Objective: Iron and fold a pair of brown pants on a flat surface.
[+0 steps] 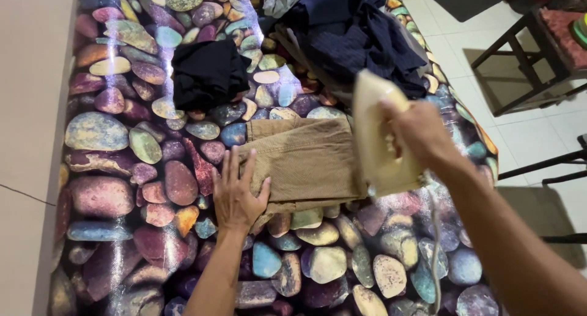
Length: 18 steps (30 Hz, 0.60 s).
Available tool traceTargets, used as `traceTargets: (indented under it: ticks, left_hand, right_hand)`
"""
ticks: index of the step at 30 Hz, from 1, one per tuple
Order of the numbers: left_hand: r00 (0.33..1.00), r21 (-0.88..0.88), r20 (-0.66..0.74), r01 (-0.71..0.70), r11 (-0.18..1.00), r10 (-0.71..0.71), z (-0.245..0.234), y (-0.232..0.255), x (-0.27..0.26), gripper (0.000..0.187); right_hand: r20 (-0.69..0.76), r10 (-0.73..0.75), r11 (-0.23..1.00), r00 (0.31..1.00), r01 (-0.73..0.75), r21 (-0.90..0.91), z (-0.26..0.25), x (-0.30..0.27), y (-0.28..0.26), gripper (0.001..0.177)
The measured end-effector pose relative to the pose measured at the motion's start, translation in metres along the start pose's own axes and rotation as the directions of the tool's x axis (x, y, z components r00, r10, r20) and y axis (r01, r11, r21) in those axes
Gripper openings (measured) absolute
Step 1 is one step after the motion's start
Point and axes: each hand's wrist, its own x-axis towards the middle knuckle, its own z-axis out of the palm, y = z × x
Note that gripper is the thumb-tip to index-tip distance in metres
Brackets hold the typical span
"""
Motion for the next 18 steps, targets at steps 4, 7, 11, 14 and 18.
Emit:
traceTargets:
  ticks: [4,7,11,14,18]
  left_hand:
    - [0.994,-0.055,-0.021,-0.111,0.992,0.11,-0.005,0.0,0.004,0.075]
    - [0.997,-0.166,0.015,-0.072,0.983,0.076,-0.008,0.002,0.009,0.073]
    - [0.999,-0.169,0.025,-0.024,0.985,0.029,-0.007,-0.001,0.012,0.072]
    - [0.999,-0.164,0.036,-0.019,0.986,0.025,-0.011,0.001,0.013,0.072]
    - [0.998,-0.169,0.07,0.001,0.986,0.011,-0.011,0.003,0.009,0.072]
  right_hand:
    - [0.068,0.078,0.994,0.995,-0.082,0.065,0.059,0.014,0.009,0.047]
    - [0.086,0.037,0.999,0.996,-0.038,0.01,0.085,0.029,0.013,0.058]
    - [0.103,0.068,0.997,0.992,-0.064,-0.036,0.089,0.025,0.01,0.063]
    - [0.081,0.086,0.994,0.993,-0.079,-0.078,0.084,0.012,0.016,0.065]
    - [0.019,0.139,0.987,0.99,-0.137,-0.081,0.088,-0.015,0.037,0.057]
